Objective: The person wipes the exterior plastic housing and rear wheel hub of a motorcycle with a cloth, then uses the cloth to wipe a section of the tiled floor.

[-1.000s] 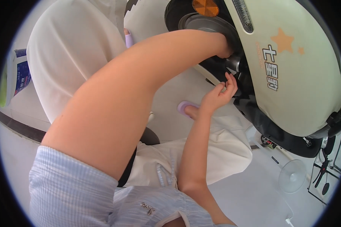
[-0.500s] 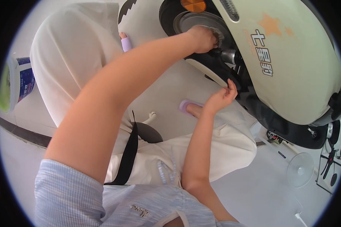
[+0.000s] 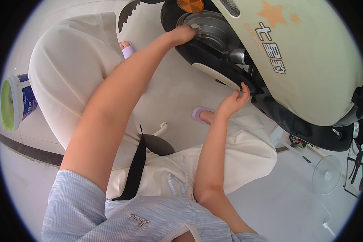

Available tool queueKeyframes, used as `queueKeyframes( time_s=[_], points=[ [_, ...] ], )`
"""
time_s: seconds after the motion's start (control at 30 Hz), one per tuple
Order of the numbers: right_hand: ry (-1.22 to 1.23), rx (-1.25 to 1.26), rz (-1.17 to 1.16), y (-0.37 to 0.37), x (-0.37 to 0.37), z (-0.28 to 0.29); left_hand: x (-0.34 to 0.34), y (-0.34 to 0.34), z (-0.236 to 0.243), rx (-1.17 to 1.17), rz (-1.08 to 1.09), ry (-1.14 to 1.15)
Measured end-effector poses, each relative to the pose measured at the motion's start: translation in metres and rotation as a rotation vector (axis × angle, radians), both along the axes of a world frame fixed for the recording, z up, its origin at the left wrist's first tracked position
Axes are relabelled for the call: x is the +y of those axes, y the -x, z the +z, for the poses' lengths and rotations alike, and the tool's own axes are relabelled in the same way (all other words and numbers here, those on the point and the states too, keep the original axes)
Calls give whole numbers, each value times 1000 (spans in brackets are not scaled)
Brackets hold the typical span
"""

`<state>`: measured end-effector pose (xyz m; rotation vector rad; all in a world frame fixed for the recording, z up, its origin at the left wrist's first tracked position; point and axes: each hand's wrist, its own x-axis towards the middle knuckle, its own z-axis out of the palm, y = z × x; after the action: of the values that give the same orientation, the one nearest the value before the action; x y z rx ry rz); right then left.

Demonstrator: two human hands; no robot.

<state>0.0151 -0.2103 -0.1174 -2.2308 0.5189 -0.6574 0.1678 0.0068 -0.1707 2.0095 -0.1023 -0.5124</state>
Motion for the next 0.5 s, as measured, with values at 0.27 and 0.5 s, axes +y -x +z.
queueKeyframes(
  time_s=[0.27,0.5],
  points=[
    [132,27,80,3,5,-10,5,-11,-71,669,361,763],
    [150,10,87,3,2,-7,-15,-19,-58,717,381,641]
  ],
)
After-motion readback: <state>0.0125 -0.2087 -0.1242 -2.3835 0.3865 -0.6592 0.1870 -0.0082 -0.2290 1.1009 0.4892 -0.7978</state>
